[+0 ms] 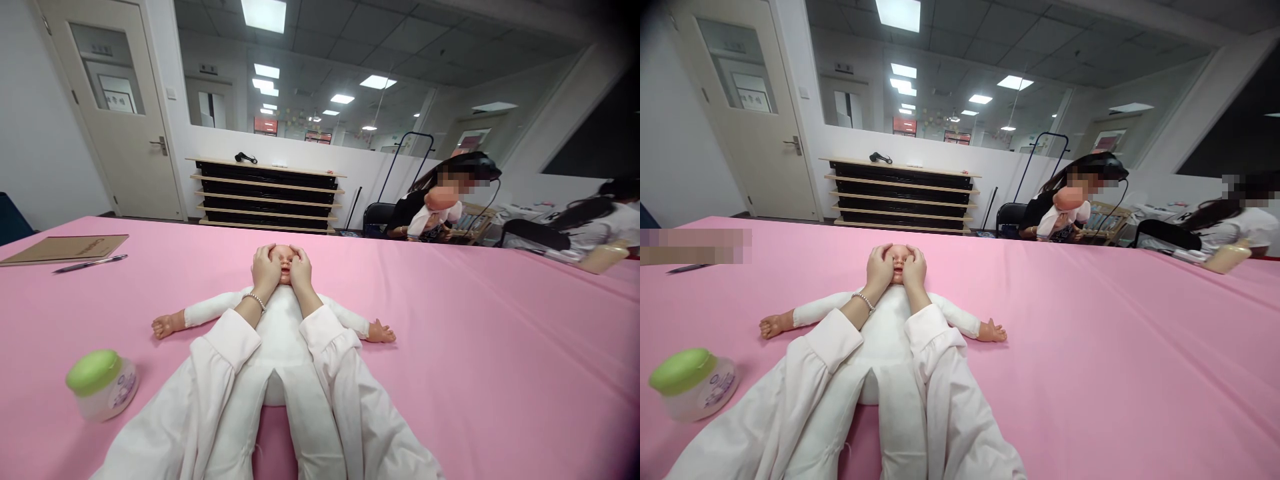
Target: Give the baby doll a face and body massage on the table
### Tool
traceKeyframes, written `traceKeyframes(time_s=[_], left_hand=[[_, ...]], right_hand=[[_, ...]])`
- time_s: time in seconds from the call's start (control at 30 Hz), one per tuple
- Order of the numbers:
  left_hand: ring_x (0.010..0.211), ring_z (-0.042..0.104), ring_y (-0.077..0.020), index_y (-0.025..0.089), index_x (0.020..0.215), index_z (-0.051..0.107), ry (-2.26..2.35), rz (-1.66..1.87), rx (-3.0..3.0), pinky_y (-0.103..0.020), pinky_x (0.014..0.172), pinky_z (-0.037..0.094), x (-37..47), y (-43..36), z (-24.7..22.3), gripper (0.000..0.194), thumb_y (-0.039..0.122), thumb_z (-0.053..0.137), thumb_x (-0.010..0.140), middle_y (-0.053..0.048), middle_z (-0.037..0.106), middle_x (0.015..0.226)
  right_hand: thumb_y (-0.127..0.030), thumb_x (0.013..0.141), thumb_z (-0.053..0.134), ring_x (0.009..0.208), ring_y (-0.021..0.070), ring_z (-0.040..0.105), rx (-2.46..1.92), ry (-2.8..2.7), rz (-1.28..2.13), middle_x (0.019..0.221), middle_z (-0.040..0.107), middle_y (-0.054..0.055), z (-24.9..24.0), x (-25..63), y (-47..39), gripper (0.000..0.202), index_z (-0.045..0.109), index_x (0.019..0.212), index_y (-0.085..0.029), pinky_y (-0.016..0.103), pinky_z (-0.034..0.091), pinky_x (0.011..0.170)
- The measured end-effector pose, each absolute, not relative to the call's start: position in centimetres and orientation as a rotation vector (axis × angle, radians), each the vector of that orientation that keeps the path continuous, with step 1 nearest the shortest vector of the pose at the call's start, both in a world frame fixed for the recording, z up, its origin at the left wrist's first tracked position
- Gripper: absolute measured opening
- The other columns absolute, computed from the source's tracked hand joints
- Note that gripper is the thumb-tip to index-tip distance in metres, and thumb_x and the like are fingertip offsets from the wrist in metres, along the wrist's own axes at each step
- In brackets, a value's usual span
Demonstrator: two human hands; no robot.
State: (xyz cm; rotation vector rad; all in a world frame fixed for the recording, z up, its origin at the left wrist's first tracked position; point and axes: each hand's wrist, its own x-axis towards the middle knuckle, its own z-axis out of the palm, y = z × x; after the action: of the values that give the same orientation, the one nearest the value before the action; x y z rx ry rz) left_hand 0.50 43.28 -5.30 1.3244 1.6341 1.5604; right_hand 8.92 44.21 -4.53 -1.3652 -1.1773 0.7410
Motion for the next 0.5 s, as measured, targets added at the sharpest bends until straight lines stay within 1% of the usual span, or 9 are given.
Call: traceKeyframes(time_s=[0.13,0.27,0.4,0.5], left_hand=[[0.108,0.051,-0.0194,0.021,0.099,0.060,1.605,1.573,1.286,-0.036,0.097,0.040,0.45,43.34,-5.38,0.036,0.008,0.035,0.077,-0.006,0.059,0.111],[0.109,0.052,-0.0193,0.021,0.100,0.061,1.587,1.588,1.265,-0.035,0.098,0.040,0.51,43.33,-5.51,0.038,0.008,0.036,0.075,-0.005,0.059,0.111],[0.110,0.051,-0.0192,0.021,0.101,0.062,1.572,1.600,1.263,-0.035,0.100,0.039,0.58,43.45,-5.81,0.037,0.010,0.037,0.077,-0.005,0.059,0.112],[0.113,0.051,-0.0189,0.020,0.104,0.061,1.507,1.601,1.238,-0.034,0.102,0.037,0.42,43.60,-5.93,0.033,0.015,0.039,0.080,-0.006,0.059,0.115]], right_hand=[[-0.009,0.064,0.033,0.104,0.0145,0.053,-1.367,-1.144,0.774,0.106,0.063,0.002,-4.63,8.91,44.25,0.043,0.063,0.093,-0.018,0.030,0.039,0.097],[-0.010,0.062,0.034,0.102,0.0143,0.054,-1.351,-1.113,0.782,0.104,0.064,0.001,-4.81,8.99,44.34,0.044,0.063,0.093,-0.019,0.030,0.041,0.096],[-0.010,0.063,0.034,0.104,0.0142,0.054,-1.348,-1.110,0.788,0.106,0.064,0.001,-5.15,9.06,44.53,0.044,0.064,0.095,-0.019,0.030,0.040,0.097],[-0.013,0.069,0.035,0.112,0.0144,0.051,-1.313,-1.116,0.835,0.116,0.061,0.003,-5.45,9.19,44.64,0.043,0.063,0.101,-0.019,0.032,0.037,0.102]])
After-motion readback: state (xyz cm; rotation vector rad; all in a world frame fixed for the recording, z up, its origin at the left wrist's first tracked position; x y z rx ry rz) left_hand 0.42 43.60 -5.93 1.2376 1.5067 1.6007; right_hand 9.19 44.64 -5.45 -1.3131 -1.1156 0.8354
